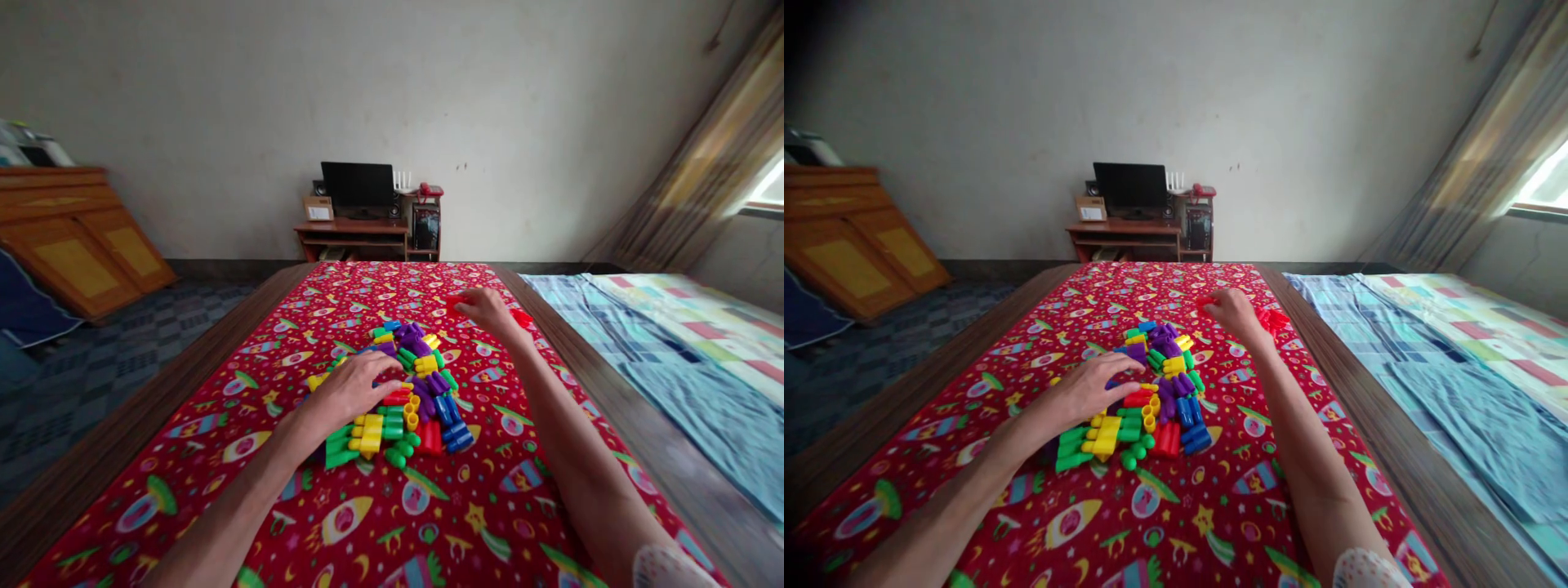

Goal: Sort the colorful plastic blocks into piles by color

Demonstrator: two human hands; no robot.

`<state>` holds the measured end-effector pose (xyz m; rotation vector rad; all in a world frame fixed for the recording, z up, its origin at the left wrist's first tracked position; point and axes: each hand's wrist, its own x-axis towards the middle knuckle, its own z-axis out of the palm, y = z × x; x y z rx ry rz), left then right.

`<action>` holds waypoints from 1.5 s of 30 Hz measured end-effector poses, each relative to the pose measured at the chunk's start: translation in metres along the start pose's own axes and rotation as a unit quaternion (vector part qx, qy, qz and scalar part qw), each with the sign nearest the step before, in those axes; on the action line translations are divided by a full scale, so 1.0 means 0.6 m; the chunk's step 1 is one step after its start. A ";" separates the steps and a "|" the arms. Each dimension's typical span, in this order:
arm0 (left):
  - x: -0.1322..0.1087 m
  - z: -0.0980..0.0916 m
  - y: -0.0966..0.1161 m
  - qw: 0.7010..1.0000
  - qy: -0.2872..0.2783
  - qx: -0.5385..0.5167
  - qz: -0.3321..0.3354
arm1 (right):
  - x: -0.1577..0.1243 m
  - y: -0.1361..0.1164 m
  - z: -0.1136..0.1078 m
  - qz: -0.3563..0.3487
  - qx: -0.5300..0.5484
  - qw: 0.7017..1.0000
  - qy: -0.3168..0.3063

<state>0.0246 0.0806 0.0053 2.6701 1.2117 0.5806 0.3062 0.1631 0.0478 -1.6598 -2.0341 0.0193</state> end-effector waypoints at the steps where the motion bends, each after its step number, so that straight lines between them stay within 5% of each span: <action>1: -0.003 0.000 0.005 0.999 -0.039 -0.008 0.004 | 0.001 0.028 -0.011 0.039 -0.015 0.999 0.006; 3: -0.009 0.005 0.012 0.996 -0.087 -0.003 -0.005 | -0.002 0.077 -0.025 0.108 -0.047 0.993 -0.009; 7: -0.006 0.016 0.012 0.995 -0.096 0.020 -0.035 | -0.017 0.137 -0.027 0.199 -0.081 0.975 -0.056; 14: 0.010 -0.001 0.007 0.999 0.000 -0.035 -0.033 | -0.017 0.131 -0.030 0.248 -0.084 0.964 0.039; 17: 0.014 -0.003 0.004 0.989 0.078 -0.109 -0.056 | -0.010 0.079 -0.047 0.157 -0.026 0.985 0.069; 19: 0.017 -0.001 0.004 0.974 0.120 -0.170 -0.087 | -0.012 0.022 -0.048 0.039 0.071 0.997 0.014; 23: 0.019 0.003 0.005 0.933 0.163 -0.284 -0.150 | -0.037 -0.103 -0.017 -0.206 0.262 0.927 -0.175; 26: 0.021 0.001 0.006 0.909 0.181 -0.337 -0.167 | -0.047 -0.147 0.007 -0.281 0.232 0.916 -0.169; 28: 0.022 -0.001 0.008 0.905 0.182 -0.348 -0.162 | -0.040 -0.135 0.008 -0.246 0.179 0.945 -0.123; 31: 0.019 -0.002 0.019 0.936 0.139 -0.302 -0.115 | -0.021 -0.065 -0.014 -0.065 0.040 0.996 -0.040; 34: 0.009 0.000 0.044 0.978 0.041 -0.204 -0.021 | -0.016 0.032 -0.044 0.189 -0.121 0.974 -0.014; 36: -0.001 0.002 0.064 0.989 -0.025 -0.145 0.033 | -0.024 0.092 -0.057 0.275 -0.151 0.949 -0.036; 40: -0.021 0.004 0.090 0.991 -0.104 -0.038 0.075 | -0.043 0.160 -0.053 0.349 -0.148 0.923 -0.061; 45: -0.022 0.002 0.086 0.991 -0.116 0.031 0.066 | -0.039 0.143 -0.036 0.291 -0.138 0.943 -0.084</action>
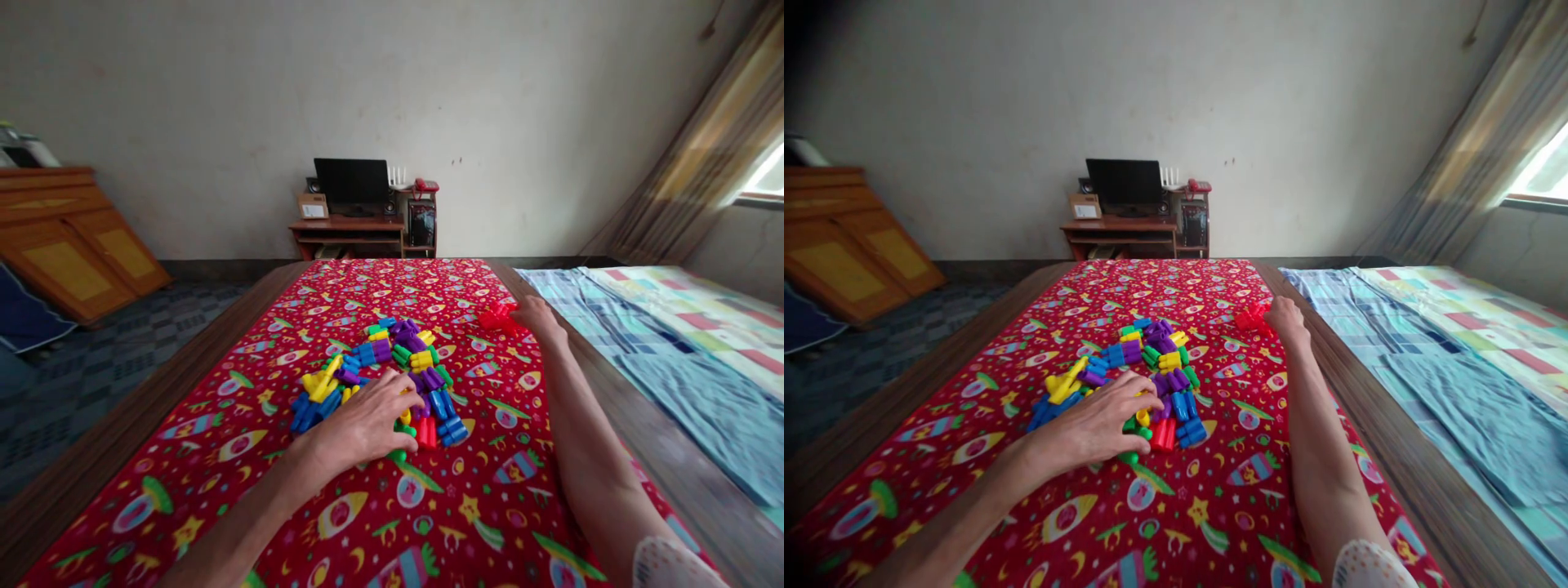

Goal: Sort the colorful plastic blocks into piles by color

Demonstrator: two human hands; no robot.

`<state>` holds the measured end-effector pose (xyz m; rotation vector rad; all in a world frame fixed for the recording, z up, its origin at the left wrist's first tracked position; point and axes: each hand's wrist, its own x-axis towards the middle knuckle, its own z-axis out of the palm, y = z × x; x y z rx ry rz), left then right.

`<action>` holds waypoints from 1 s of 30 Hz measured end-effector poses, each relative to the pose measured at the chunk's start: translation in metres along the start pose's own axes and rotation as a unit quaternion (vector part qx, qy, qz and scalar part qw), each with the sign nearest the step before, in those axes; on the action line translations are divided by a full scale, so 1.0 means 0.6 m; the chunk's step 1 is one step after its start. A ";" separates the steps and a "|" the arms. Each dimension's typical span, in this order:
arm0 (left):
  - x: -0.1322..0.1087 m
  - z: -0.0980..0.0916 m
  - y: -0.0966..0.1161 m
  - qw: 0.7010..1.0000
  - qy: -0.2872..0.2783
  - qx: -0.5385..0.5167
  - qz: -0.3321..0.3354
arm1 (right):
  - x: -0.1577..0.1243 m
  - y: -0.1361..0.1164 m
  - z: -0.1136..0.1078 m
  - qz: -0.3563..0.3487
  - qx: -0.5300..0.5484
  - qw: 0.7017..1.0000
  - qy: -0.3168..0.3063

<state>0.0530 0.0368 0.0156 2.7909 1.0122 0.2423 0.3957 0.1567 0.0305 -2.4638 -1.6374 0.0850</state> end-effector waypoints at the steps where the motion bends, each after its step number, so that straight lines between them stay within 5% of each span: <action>1: 0.001 0.000 -0.001 1.000 0.005 0.009 -0.009 | -0.004 -0.011 -0.004 -0.014 -0.001 1.000 0.008; 12: -0.024 0.058 0.058 0.986 0.119 0.109 0.049 | -0.088 -0.140 -0.049 -0.178 -0.015 0.983 0.047; 17: 0.002 0.041 0.007 0.988 0.145 0.059 -0.013 | -0.127 -0.179 -0.045 -0.379 0.051 0.924 -0.025; 23: 0.029 -0.005 -0.066 0.946 0.295 -0.083 -0.106 | -0.176 -0.224 -0.030 -0.584 0.171 0.768 -0.202; 30: 0.026 -0.005 -0.087 0.935 0.312 -0.119 -0.122 | -0.180 -0.248 0.014 -0.584 0.173 0.769 -0.194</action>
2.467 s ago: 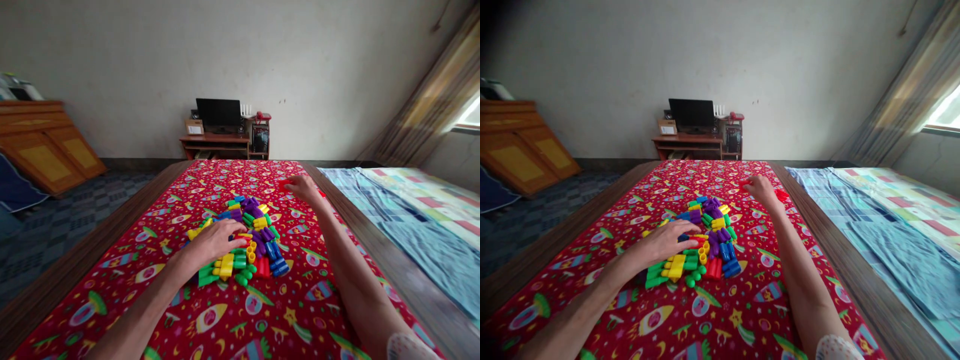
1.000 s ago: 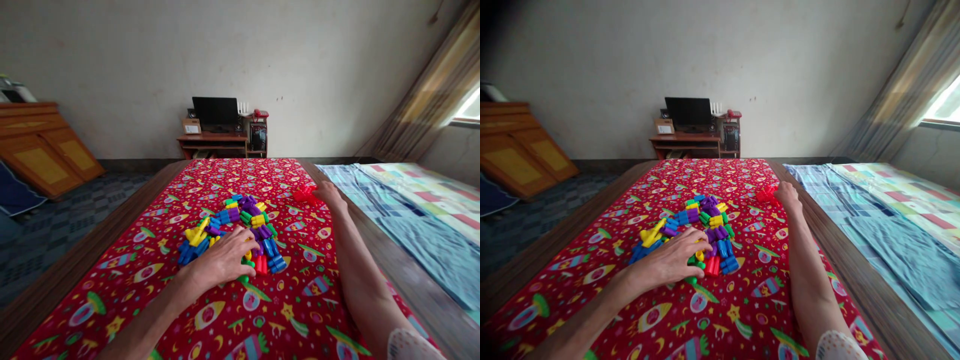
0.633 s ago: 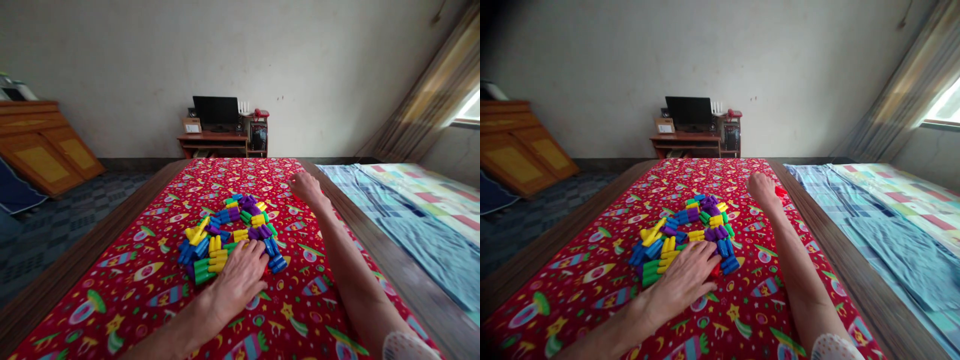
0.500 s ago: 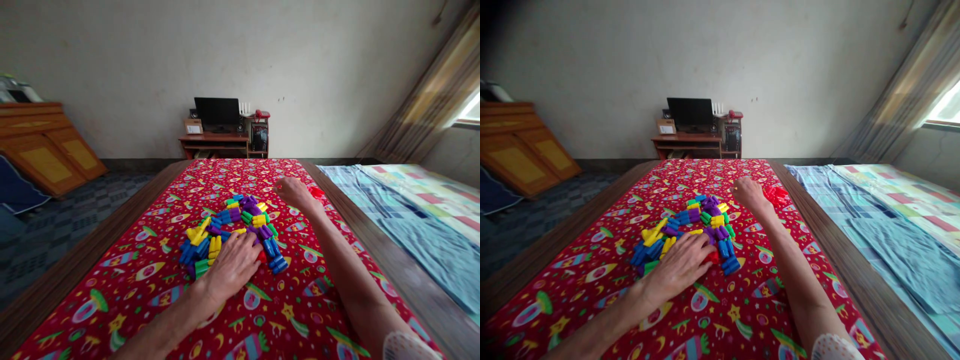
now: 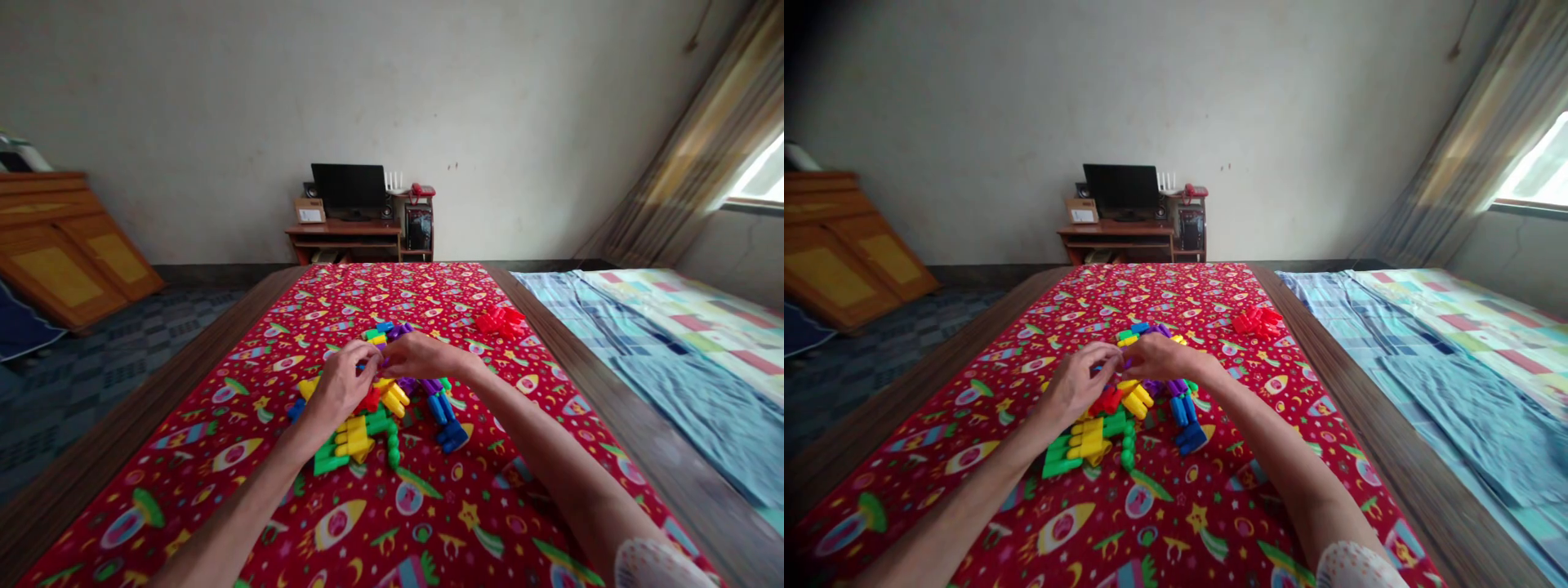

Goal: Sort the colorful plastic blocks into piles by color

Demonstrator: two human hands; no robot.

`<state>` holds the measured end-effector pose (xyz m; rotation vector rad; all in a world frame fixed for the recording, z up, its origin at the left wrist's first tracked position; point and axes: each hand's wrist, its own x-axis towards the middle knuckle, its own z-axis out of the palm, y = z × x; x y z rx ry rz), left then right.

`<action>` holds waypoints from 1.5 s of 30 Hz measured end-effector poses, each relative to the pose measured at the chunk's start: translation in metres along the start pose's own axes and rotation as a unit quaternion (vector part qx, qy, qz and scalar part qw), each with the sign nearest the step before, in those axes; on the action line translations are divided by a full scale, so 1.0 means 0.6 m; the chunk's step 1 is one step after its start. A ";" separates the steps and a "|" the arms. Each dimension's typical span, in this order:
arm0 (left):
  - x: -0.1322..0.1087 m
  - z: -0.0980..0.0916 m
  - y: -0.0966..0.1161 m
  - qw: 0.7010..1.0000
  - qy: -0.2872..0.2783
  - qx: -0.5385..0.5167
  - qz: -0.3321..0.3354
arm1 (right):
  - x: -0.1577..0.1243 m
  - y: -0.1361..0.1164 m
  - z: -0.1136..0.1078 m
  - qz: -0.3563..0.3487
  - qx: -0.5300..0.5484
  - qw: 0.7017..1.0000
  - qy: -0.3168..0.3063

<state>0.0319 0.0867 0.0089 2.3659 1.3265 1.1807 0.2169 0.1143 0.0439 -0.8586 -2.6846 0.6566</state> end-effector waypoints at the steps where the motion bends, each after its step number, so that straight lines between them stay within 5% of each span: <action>1: 0.001 -0.002 -0.001 1.000 -0.001 0.003 0.005 | -0.001 -0.002 0.000 -0.006 -0.003 1.000 -0.021; 4: 0.007 -0.023 -0.006 1.000 0.011 0.022 0.000 | -0.006 -0.019 0.001 -0.009 -0.029 0.998 -0.063; 9: 0.016 -0.066 -0.018 0.997 0.038 0.048 -0.037 | -0.001 -0.043 0.047 0.019 -0.121 0.992 -0.031; 13: 0.016 -0.069 -0.031 0.997 0.025 0.069 -0.029 | 0.007 -0.047 0.080 -0.017 -0.157 0.987 -0.044; 15: 0.015 -0.063 -0.038 0.997 0.005 0.073 -0.016 | 0.009 -0.043 0.070 -0.015 -0.149 0.988 -0.028; 18: 0.010 -0.046 -0.035 0.997 -0.013 0.080 -0.002 | 0.000 -0.019 0.018 0.049 -0.132 0.986 0.090; 20: 0.000 -0.030 -0.014 0.996 -0.025 0.082 0.017 | -0.019 0.015 -0.027 0.141 -0.147 0.958 0.201; 23: -0.028 0.002 0.049 0.987 -0.093 0.084 0.102 | -0.066 0.083 -0.083 0.310 -0.205 0.874 0.312; 26: -0.066 0.039 0.118 0.957 -0.195 0.091 0.197 | -0.120 0.151 -0.108 0.441 -0.233 0.800 0.332; 30: -0.102 0.085 0.148 0.918 -0.249 0.138 0.277 | -0.167 0.203 -0.103 0.514 -0.229 0.758 0.330; 37: -0.089 0.087 0.081 0.941 -0.179 0.212 0.196 | -0.175 0.211 -0.085 0.540 -0.143 0.794 0.241; 42: -0.067 0.052 0.057 0.955 -0.158 0.184 0.169 | -0.154 0.199 -0.096 0.496 -0.180 0.795 0.299; 45: -0.047 0.035 0.041 0.960 -0.145 0.203 0.127 | -0.109 0.174 -0.080 0.401 -0.190 0.833 0.331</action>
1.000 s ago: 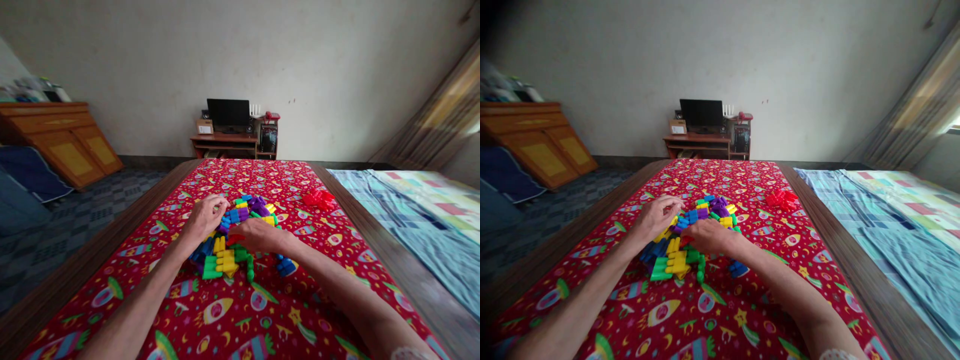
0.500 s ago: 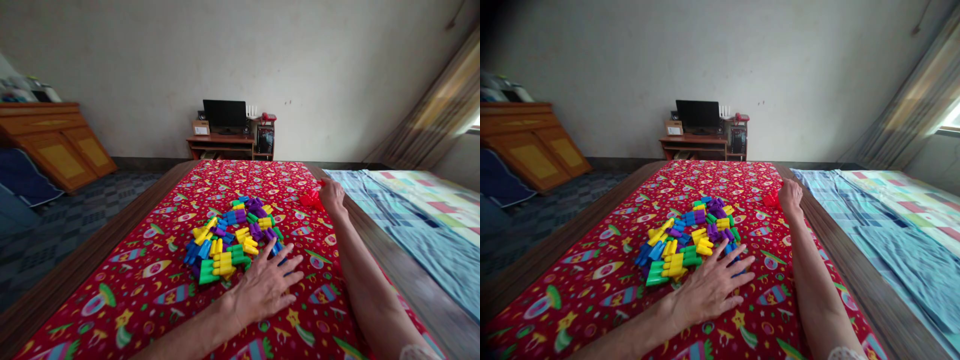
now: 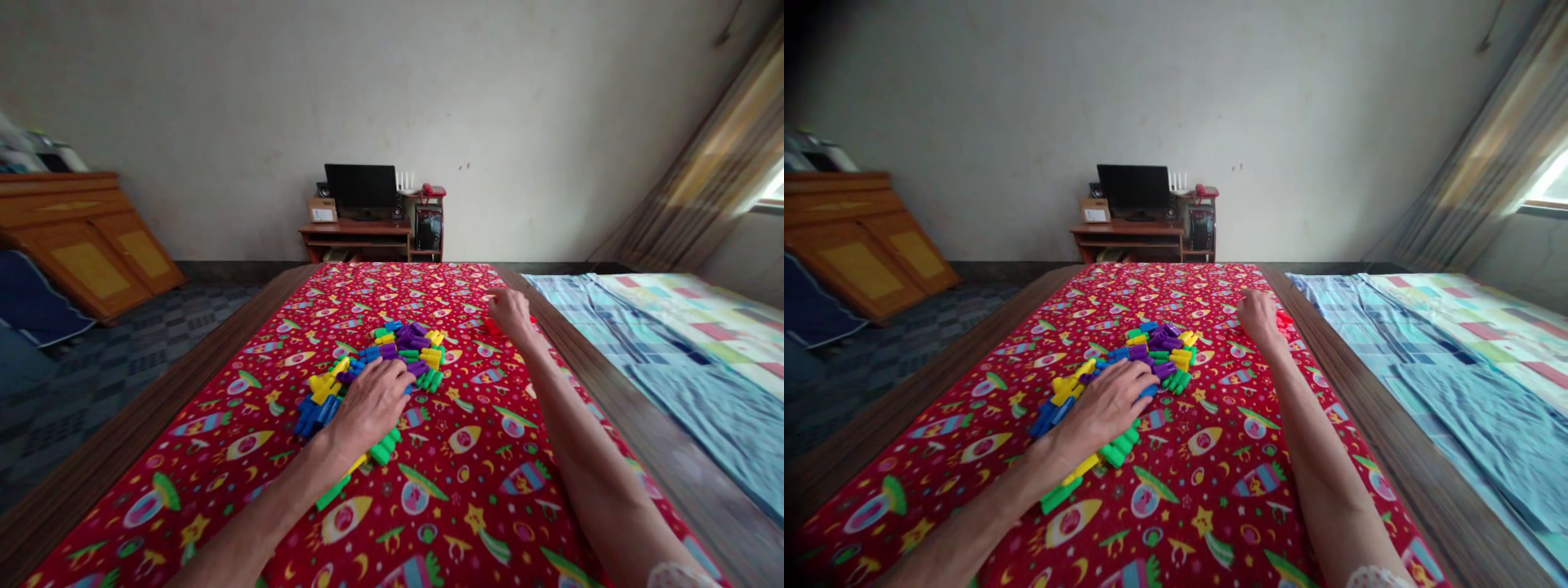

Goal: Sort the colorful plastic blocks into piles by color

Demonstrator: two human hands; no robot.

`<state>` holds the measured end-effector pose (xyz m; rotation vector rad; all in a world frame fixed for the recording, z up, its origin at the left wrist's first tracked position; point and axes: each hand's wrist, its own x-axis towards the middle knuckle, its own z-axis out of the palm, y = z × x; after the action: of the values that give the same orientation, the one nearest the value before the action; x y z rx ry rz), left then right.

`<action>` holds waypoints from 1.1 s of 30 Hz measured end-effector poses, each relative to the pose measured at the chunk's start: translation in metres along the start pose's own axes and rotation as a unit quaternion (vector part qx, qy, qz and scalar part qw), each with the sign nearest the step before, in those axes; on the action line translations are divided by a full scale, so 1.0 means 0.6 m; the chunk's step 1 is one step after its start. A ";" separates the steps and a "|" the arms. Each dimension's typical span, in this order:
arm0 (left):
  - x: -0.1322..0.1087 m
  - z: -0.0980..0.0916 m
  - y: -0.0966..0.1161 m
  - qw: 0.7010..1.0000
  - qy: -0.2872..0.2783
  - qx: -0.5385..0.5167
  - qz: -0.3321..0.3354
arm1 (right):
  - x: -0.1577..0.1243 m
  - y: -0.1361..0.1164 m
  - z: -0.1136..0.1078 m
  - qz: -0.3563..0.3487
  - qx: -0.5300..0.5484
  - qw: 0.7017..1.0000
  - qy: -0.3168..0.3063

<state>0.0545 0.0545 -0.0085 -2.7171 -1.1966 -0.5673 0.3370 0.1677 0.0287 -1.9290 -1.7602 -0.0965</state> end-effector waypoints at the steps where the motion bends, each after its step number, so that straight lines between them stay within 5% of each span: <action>1: 0.004 -0.002 -0.012 1.000 0.009 0.002 -0.019 | -0.005 -0.023 0.012 -0.048 0.030 0.998 -0.004; 5: 0.012 -0.006 -0.076 0.994 0.050 -0.040 -0.083 | -0.040 -0.113 0.080 -0.262 0.115 0.955 -0.079; 9: 0.001 -0.001 -0.150 0.984 0.049 -0.092 -0.144 | -0.065 -0.147 0.125 -0.299 0.093 0.934 -0.170; 14: -0.022 0.019 -0.206 0.953 0.009 -0.217 -0.212 | -0.077 -0.154 0.111 -0.351 0.156 0.888 -0.251; 20: -0.039 0.008 -0.219 0.917 -0.058 -0.327 -0.221 | -0.088 -0.177 0.074 -0.380 0.229 0.845 -0.300; 24: -0.051 -0.005 -0.218 0.889 -0.033 -0.377 -0.259 | -0.065 -0.153 0.065 -0.321 0.146 0.909 -0.222; 28: -0.059 0.003 -0.221 0.858 0.028 -0.424 -0.289 | -0.035 -0.095 0.073 -0.177 -0.007 0.976 -0.126; 33: -0.060 0.016 -0.228 0.842 0.057 -0.446 -0.296 | -0.023 -0.040 0.093 -0.124 -0.063 0.983 -0.118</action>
<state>-0.0653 0.1253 -0.0369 -2.7854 -2.1775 -1.7131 0.2960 0.1791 -0.0171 -1.8609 -2.1958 -0.0706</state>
